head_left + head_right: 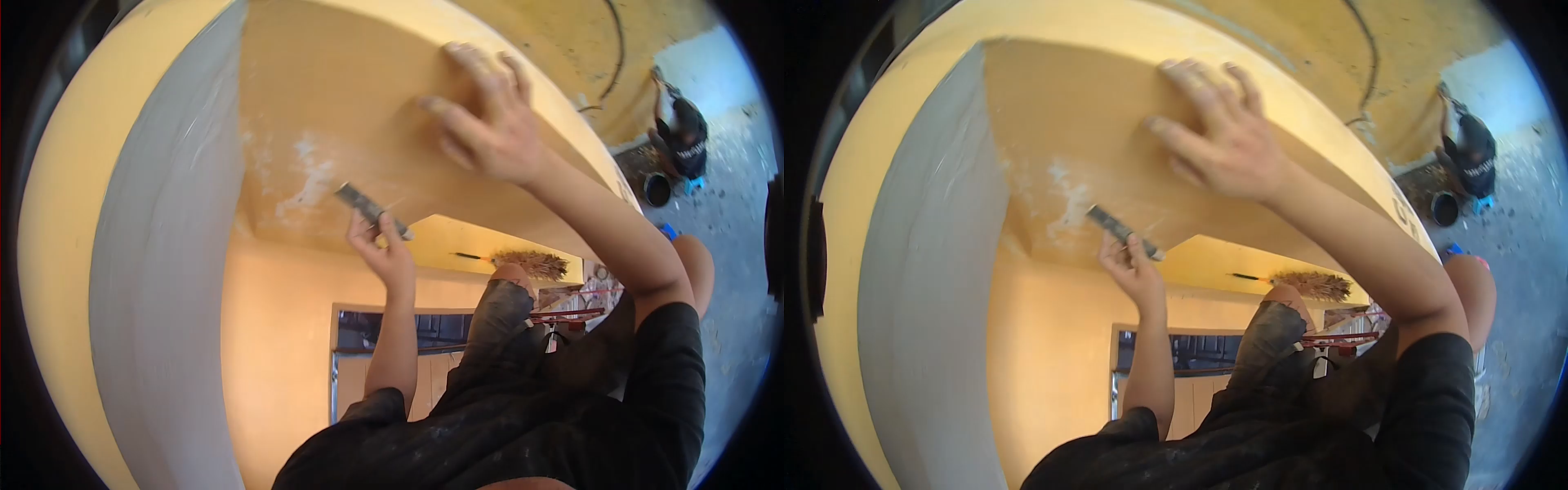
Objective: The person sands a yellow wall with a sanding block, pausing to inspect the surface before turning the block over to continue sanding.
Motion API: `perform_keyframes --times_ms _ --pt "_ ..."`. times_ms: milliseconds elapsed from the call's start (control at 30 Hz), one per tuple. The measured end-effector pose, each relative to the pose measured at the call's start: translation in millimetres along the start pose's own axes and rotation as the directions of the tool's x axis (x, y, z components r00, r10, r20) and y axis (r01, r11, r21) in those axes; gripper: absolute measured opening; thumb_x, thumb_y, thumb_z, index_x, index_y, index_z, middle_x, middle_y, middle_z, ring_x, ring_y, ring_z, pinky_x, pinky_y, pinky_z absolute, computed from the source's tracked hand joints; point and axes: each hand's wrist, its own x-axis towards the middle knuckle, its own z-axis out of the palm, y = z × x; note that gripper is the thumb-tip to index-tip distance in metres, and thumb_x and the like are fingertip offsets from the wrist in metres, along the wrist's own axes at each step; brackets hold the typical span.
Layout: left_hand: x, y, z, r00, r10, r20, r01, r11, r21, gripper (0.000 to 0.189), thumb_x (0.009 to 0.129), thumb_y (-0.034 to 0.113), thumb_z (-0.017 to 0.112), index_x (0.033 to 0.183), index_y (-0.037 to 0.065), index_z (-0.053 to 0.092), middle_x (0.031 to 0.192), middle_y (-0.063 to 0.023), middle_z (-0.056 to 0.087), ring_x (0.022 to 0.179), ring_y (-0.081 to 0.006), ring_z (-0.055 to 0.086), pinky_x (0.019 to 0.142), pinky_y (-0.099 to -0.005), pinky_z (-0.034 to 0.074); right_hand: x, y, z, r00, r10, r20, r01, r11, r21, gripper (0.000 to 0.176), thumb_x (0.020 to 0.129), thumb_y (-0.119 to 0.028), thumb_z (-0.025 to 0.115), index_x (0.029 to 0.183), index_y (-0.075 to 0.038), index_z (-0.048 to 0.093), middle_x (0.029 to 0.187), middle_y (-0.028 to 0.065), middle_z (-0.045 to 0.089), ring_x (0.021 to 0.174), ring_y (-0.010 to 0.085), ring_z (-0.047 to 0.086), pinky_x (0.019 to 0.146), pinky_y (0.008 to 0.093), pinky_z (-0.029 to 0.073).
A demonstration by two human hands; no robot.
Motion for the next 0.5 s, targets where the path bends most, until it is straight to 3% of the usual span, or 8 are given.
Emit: perform_keyframes --times_ms 100,167,267,433,500 --pt "-4.9 10.5 -5.2 0.987 -0.148 0.062 0.153 0.983 -0.096 0.048 0.096 0.012 0.061 0.135 -0.001 0.035 0.103 -0.0103 0.055 0.086 -0.0154 0.055 0.075 -0.0295 0.047 1.1 -1.4 3.6 1.000 -0.010 -0.010 0.010 1.000 -0.023 0.045 0.064 -0.021 0.076 0.109 -0.019 0.066 0.140 0.0197 0.047 0.126 0.0332 0.048 0.107 0.0515 0.027" --pt "-14.5 -16.6 -6.7 0.996 -0.058 0.060 0.057 0.998 0.027 0.046 0.097 0.012 0.058 0.135 0.000 0.035 0.108 -0.0121 0.055 0.089 -0.0146 0.055 0.074 -0.0268 0.047 1.8 -0.7 5.3 0.999 -0.021 -0.025 0.020 0.999 -0.049 0.044 0.065 -0.020 0.075 0.109 -0.019 0.066 0.139 0.0195 0.047 0.125 0.0331 0.048 0.107 0.0516 0.028" --pt "-27.9 -11.6 0.7 0.993 -0.022 0.120 0.025 1.000 -0.016 0.047 0.096 0.013 0.059 0.135 0.000 0.036 0.110 -0.0108 0.055 0.091 -0.0144 0.054 0.076 -0.0275 0.047 2.7 -1.9 3.6 1.000 -0.018 -0.004 0.018 0.996 -0.086 0.043 0.067 -0.016 0.072 0.110 -0.019 0.066 0.139 0.0186 0.047 0.123 0.0328 0.049 0.106 0.0506 0.030" --pt "-49.5 -11.5 3.5 0.976 -0.066 0.209 0.062 0.998 0.026 0.045 0.095 0.012 0.062 0.132 -0.002 0.040 0.110 -0.0105 0.055 0.092 -0.0144 0.054 0.080 -0.0297 0.046 1.1 -2.8 3.7 1.000 -0.021 -0.008 0.020 0.996 -0.086 0.043 0.067 -0.016 0.072 0.110 -0.019 0.066 0.139 0.0184 0.047 0.124 0.0324 0.049 0.107 0.0494 0.029" --pt "-52.7 -13.9 3.5 0.965 0.043 0.257 -0.066 0.994 0.082 0.047 0.092 0.012 0.065 0.130 -0.002 0.042 0.103 -0.0132 0.052 0.091 -0.0208 0.056 0.080 -0.0341 0.046 3.2 -1.2 4.0 1.000 -0.024 -0.012 0.023 0.996 -0.086 0.043 0.067 -0.016 0.073 0.110 -0.019 0.066 0.140 0.0181 0.047 0.125 0.0325 0.049 0.107 0.0489 0.029"
